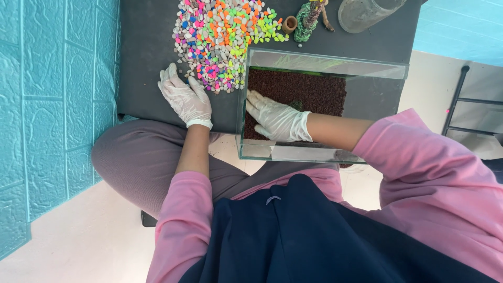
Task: Planting a small succulent in a glass terrarium with soil.
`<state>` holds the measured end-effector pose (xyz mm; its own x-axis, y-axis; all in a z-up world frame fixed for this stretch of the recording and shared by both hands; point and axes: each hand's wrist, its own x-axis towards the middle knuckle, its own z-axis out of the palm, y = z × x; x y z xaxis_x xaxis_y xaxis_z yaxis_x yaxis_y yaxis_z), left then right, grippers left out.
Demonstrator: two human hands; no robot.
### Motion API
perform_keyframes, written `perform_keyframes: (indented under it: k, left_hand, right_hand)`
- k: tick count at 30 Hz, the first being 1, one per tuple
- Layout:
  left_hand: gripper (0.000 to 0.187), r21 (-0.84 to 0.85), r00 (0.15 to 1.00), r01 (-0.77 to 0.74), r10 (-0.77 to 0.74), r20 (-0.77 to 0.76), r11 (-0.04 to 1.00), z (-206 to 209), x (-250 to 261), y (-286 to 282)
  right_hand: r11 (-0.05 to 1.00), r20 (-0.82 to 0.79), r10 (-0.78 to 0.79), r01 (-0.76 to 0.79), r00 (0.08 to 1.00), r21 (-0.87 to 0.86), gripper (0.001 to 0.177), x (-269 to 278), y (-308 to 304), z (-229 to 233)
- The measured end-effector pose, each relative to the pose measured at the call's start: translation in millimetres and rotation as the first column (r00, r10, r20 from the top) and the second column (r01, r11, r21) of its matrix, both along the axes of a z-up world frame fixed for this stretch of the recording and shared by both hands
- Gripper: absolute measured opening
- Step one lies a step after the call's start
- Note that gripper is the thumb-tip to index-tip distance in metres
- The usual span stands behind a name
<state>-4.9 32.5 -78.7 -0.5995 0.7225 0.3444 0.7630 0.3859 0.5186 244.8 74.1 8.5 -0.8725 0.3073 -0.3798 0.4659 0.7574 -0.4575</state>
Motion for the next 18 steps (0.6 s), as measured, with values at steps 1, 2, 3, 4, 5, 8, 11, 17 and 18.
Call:
perform_keyframes:
  k: [1,2,3,4,5,8,11,17,18]
  left_hand:
    - [0.054,0.003,1.000,0.001,-0.001,0.002,1.000,0.6,0.5,0.5]
    - [0.054,0.000,1.000,0.001,-0.001,0.001,1.000,0.9,0.4,0.4]
    - [0.054,-0.001,1.000,0.005,-0.005,0.008,1.000,0.9,0.3,0.5]
    - [0.054,-0.002,1.000,0.006,-0.006,0.015,1.000,0.8,0.2,0.1]
    - [0.054,-0.005,1.000,0.005,-0.005,0.014,1.000,0.3,0.4,0.3]
    - [0.052,0.017,1.000,0.004,-0.004,-0.004,1.000,0.6,0.2,0.1]
    - [0.051,0.017,1.000,0.000,0.000,-0.023,1.000,6.9,2.4,1.7]
    - [0.052,0.022,0.999,0.009,-0.008,-0.040,1.000,9.7,2.8,2.0]
    - [0.051,0.018,0.999,0.008,-0.007,-0.042,1.000,14.3,4.2,1.8]
  right_hand:
    - [0.998,0.012,0.025,-0.025,1.000,-0.060,0.085,0.2,-2.1,6.5]
    - [0.998,0.011,0.025,-0.025,1.000,-0.062,0.085,4.0,-2.6,3.9]
    - [0.989,0.011,0.079,-0.077,0.997,-0.127,0.080,7.8,-3.1,0.9]
    - [0.973,0.008,0.134,-0.130,0.991,-0.193,0.075,11.6,-3.7,-2.1]
    - [0.972,0.007,0.135,-0.131,0.991,-0.196,0.075,14.8,-3.7,-2.8]
    - [0.923,0.047,0.289,-0.265,0.956,-0.281,0.063,20.5,-3.2,2.3]
    - [0.852,0.068,0.342,-0.279,0.937,-0.443,0.051,17.9,5.3,20.8]
    - [0.982,-0.021,0.070,-0.073,0.997,-0.175,0.040,14.0,37.9,-1.3]
    - [0.994,-0.063,0.069,-0.074,0.996,-0.077,0.043,10.1,38.4,5.3]
